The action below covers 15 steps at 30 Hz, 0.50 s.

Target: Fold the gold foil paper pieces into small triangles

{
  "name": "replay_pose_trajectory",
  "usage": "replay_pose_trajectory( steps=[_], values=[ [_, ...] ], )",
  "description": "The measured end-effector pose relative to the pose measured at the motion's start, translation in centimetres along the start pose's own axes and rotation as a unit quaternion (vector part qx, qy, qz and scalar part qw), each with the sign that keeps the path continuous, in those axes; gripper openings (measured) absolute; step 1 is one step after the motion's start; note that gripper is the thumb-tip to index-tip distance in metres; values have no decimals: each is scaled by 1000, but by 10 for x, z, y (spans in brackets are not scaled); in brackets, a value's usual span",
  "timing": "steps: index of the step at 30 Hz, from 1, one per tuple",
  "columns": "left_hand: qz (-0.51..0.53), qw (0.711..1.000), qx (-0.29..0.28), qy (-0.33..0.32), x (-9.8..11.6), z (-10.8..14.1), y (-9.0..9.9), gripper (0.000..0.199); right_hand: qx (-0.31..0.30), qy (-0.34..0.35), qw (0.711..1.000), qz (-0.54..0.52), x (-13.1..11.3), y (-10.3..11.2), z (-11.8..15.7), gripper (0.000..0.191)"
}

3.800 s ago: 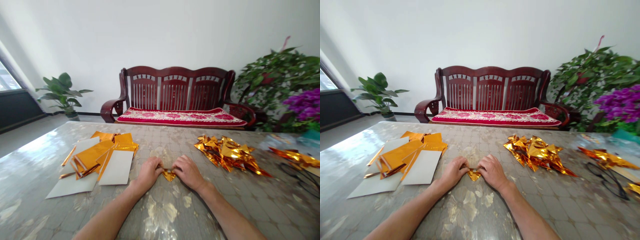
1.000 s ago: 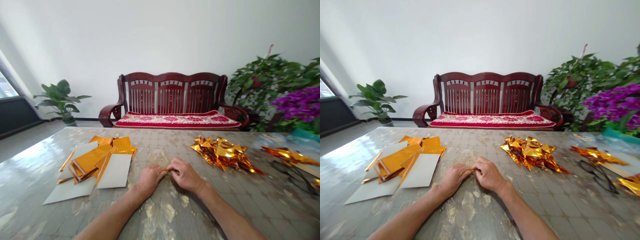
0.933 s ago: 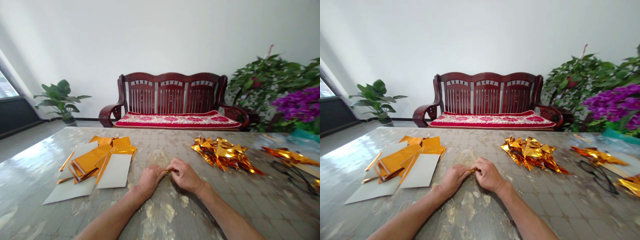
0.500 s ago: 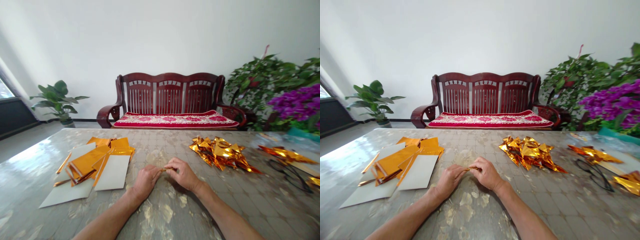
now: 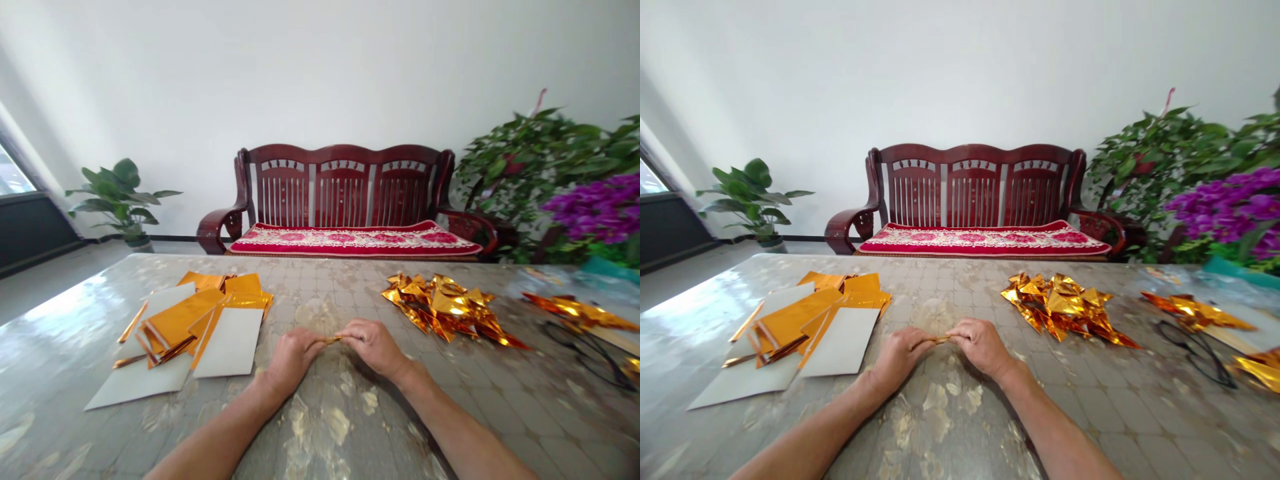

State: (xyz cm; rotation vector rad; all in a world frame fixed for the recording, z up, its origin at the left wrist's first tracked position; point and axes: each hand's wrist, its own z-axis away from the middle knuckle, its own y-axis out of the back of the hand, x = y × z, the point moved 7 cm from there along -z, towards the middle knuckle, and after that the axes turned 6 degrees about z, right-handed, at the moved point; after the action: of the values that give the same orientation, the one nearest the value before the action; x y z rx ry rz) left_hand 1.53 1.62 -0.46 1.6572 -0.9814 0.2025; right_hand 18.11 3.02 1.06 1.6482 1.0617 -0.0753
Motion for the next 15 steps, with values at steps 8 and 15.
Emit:
replay_pose_trajectory(
  steps=[8,15],
  values=[
    [60,995,49,60,-3,-4,9,16,16,41,991,129,-12,5,-3,14],
    [168,976,98,95,-9,0,6,11,46,34,994,89,-13,1,-2,11]
  ],
)
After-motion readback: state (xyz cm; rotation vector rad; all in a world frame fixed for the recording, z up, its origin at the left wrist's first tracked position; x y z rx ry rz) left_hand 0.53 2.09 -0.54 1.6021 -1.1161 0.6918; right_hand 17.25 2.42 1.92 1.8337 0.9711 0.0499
